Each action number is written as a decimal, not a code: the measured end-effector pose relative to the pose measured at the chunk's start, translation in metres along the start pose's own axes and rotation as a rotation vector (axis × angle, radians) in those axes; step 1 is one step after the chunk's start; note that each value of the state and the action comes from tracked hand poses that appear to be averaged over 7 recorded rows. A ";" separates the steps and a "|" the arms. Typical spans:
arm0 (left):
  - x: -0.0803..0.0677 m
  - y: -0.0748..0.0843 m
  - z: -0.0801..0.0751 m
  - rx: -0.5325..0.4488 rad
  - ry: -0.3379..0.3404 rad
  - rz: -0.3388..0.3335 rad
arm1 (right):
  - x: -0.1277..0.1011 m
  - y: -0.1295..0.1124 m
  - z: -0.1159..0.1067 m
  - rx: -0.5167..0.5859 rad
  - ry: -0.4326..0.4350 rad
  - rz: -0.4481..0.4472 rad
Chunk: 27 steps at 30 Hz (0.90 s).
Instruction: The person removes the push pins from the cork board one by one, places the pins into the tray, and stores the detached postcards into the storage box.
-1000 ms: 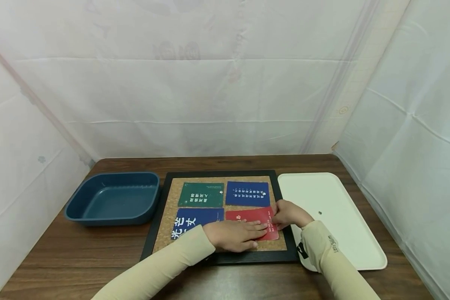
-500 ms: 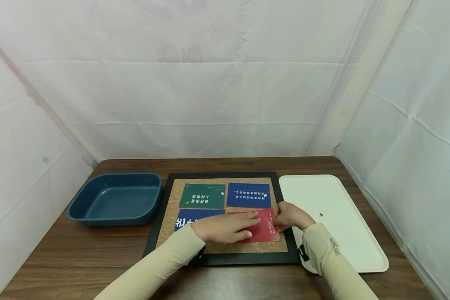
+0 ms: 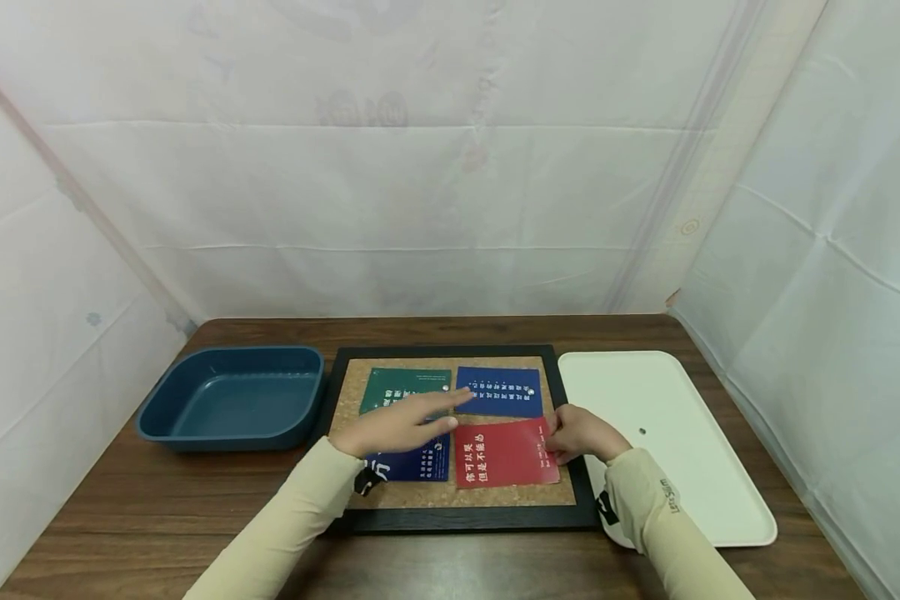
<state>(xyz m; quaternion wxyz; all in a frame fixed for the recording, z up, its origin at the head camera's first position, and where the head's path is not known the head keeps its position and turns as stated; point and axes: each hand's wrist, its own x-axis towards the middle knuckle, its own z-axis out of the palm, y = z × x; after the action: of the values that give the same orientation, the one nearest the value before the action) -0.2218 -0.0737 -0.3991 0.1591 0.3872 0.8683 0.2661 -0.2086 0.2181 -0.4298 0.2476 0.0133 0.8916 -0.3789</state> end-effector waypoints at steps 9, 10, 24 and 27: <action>-0.026 -0.031 -0.021 -0.087 0.107 -0.076 | 0.000 0.002 -0.002 0.005 -0.015 -0.014; -0.029 -0.035 -0.024 -0.098 0.118 -0.090 | 0.000 0.002 -0.002 0.007 -0.014 -0.012; -0.086 -0.087 -0.059 -0.211 0.369 -0.229 | 0.000 0.004 -0.002 0.018 -0.012 -0.020; -0.097 -0.101 -0.063 -0.228 0.399 -0.267 | 0.000 0.005 -0.002 0.023 -0.015 -0.026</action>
<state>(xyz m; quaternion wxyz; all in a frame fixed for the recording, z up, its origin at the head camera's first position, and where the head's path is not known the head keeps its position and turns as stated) -0.2487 -0.2248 -0.4004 0.0610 0.1884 0.8904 0.4099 -0.2087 0.2226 -0.4319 0.2489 0.0017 0.8855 -0.3923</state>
